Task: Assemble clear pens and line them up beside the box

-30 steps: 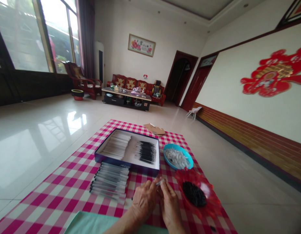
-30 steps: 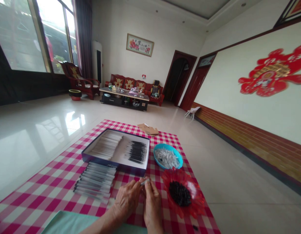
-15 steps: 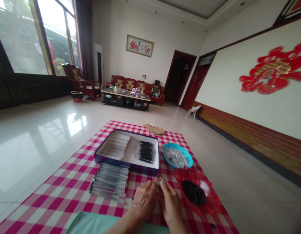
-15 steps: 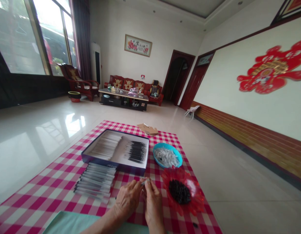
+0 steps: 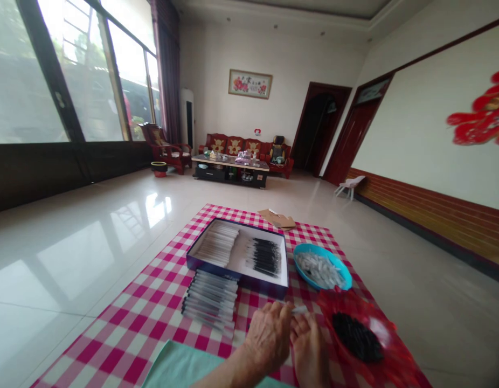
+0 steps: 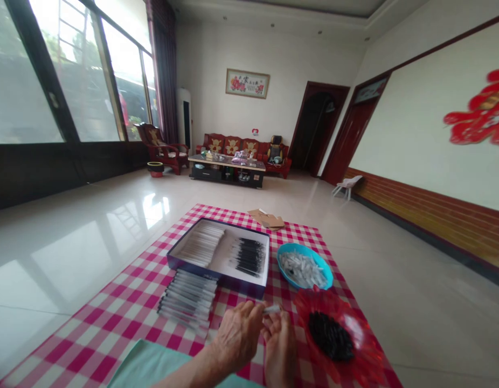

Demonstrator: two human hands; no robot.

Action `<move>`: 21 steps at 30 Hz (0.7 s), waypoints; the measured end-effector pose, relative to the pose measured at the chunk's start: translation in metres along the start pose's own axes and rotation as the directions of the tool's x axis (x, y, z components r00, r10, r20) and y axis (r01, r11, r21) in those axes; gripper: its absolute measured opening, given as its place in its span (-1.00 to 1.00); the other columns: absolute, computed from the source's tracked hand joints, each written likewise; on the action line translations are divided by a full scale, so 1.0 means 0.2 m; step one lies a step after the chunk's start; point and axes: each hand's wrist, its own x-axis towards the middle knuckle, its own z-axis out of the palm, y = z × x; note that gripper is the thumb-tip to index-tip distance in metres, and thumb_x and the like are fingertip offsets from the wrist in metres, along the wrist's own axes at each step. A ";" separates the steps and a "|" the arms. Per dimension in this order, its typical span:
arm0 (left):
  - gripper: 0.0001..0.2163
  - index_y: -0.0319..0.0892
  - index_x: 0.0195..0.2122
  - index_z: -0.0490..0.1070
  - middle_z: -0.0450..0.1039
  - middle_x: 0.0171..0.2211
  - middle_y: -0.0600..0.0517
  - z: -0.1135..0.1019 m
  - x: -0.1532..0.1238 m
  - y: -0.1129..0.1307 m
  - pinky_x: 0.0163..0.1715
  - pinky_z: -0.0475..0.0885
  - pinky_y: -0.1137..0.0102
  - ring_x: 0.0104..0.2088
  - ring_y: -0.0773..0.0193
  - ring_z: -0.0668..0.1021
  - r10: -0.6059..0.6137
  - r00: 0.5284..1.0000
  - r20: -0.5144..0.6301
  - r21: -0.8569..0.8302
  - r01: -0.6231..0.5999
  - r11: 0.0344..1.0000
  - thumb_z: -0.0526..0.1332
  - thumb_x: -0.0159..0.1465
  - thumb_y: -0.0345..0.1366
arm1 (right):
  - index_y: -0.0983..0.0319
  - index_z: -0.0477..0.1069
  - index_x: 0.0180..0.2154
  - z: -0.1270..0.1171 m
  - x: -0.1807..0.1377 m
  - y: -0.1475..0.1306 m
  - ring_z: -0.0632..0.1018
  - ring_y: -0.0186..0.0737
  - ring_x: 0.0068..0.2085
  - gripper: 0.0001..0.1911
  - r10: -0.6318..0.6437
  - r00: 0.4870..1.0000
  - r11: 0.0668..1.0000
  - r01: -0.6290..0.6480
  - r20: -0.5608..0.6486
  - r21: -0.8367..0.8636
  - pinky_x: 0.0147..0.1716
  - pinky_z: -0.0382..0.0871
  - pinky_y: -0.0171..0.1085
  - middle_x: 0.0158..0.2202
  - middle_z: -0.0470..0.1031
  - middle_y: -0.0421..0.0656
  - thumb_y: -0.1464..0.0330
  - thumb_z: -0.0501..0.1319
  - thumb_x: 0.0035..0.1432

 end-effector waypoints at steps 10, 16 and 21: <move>-0.79 -0.13 -0.23 0.39 0.36 -0.30 0.01 -0.34 -0.23 -0.45 -0.27 0.32 0.35 -0.31 0.24 0.38 0.113 0.992 0.049 0.064 -0.116 0.991 0.00 0.29 -0.50 | 0.22 0.39 -0.15 0.01 0.00 -0.01 0.59 -0.13 -0.26 -0.43 0.010 1.000 0.997 -0.009 0.017 -0.073 -0.37 0.48 -0.23 -0.31 0.60 -0.14 0.01 0.33 -0.15; -0.76 -0.13 -0.17 0.40 0.35 -0.11 -0.06 -0.37 -0.51 -0.60 -0.25 0.37 0.34 -0.20 0.20 0.40 0.109 0.990 0.084 0.019 -0.110 0.994 -0.04 0.33 -0.46 | 0.25 0.42 -0.16 0.00 0.02 0.02 0.58 -0.16 -0.27 -0.41 0.011 0.999 0.991 -0.007 0.032 -0.130 -0.38 0.48 -0.27 -0.33 0.60 -0.12 -0.02 0.31 -0.14; -0.75 -0.14 -0.13 0.39 0.35 -0.06 -0.08 -0.33 -0.52 -0.62 -0.22 0.40 0.30 -0.18 0.18 0.40 0.061 0.998 0.019 0.041 -0.062 0.997 -0.04 0.33 -0.46 | 0.23 0.45 -0.17 0.01 -0.03 0.02 0.58 -0.12 -0.27 -0.50 -0.101 0.986 0.936 0.140 0.133 -0.323 -0.36 0.48 -0.25 -0.30 0.60 -0.11 0.03 0.30 -0.08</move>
